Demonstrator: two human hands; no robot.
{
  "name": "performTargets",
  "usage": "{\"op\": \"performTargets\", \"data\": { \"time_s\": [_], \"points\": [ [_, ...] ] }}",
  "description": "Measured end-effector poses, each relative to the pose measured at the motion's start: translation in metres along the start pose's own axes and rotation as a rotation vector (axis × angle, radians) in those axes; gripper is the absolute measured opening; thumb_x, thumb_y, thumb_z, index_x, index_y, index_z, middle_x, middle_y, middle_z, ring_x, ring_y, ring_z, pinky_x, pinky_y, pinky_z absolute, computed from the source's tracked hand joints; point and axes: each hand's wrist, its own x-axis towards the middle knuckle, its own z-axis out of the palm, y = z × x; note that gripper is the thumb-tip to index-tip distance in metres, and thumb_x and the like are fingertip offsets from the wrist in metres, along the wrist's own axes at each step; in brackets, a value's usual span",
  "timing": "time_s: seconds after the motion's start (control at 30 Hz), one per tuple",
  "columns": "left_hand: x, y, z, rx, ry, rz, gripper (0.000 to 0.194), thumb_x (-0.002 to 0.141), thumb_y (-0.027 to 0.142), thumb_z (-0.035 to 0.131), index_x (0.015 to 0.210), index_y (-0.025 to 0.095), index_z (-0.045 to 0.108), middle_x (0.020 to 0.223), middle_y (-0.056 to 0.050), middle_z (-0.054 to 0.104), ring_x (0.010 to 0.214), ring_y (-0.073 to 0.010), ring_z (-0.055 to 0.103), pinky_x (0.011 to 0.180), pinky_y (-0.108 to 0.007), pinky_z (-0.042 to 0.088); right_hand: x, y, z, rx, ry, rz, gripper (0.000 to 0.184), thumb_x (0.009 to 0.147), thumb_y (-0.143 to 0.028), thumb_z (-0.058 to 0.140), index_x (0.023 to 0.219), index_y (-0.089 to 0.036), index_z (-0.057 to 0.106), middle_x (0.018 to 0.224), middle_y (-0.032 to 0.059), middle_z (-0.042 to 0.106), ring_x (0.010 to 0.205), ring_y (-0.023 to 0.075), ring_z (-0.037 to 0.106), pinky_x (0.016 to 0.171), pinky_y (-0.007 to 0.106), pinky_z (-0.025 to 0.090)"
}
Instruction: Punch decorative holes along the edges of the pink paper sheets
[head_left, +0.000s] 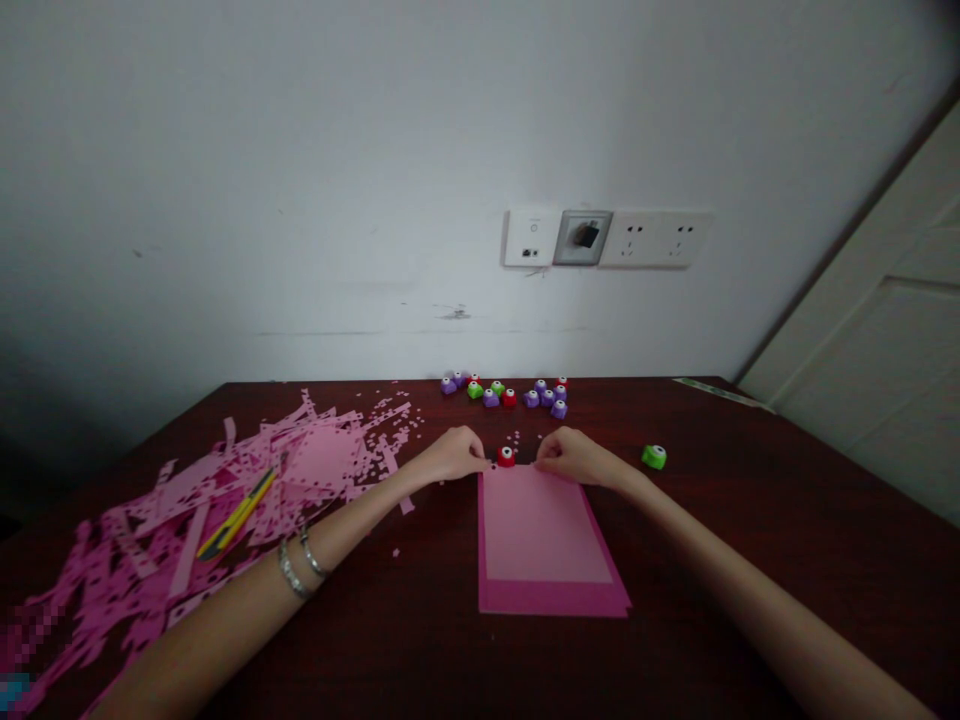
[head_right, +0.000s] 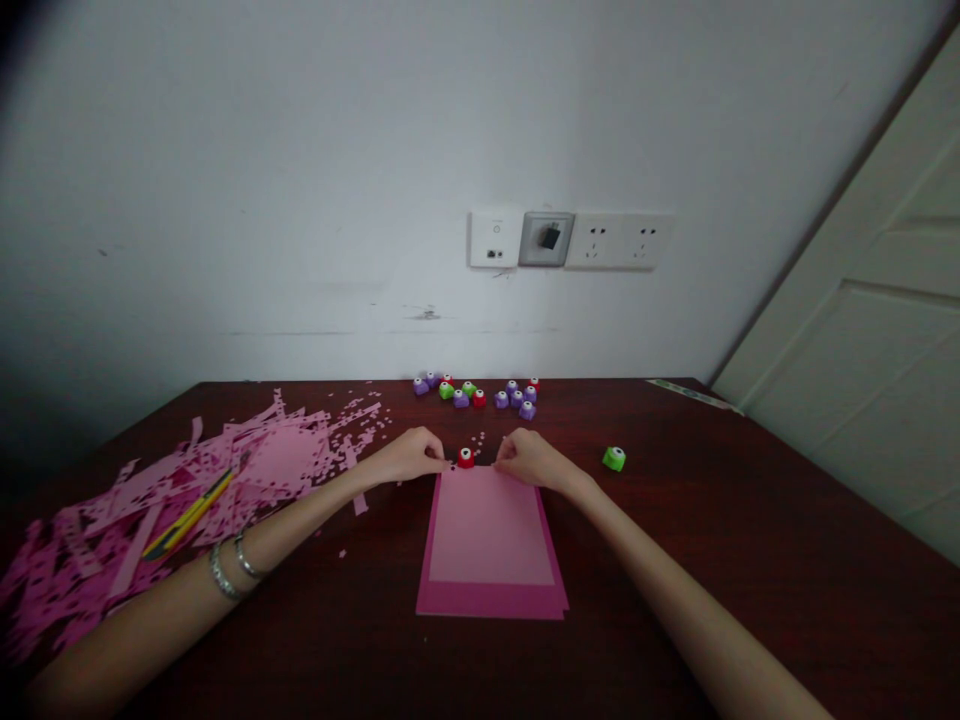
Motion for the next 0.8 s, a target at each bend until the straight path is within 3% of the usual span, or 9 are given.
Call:
{"op": "performTargets", "data": {
  "time_s": [0.8],
  "points": [
    [0.007, -0.012, 0.007, -0.006, 0.074, 0.007, 0.022, 0.070, 0.032, 0.054, 0.068, 0.013, 0.066, 0.058, -0.001, 0.059, 0.054, -0.0107, 0.050, 0.052, -0.021, 0.035, 0.005, 0.007, 0.004, 0.003, 0.084, -0.010, 0.016, 0.071, -0.021, 0.053, 0.067, -0.014, 0.067, 0.068, 0.0041, 0.066, 0.062, 0.0146, 0.057, 0.055, 0.023, 0.038]
  ]
}}
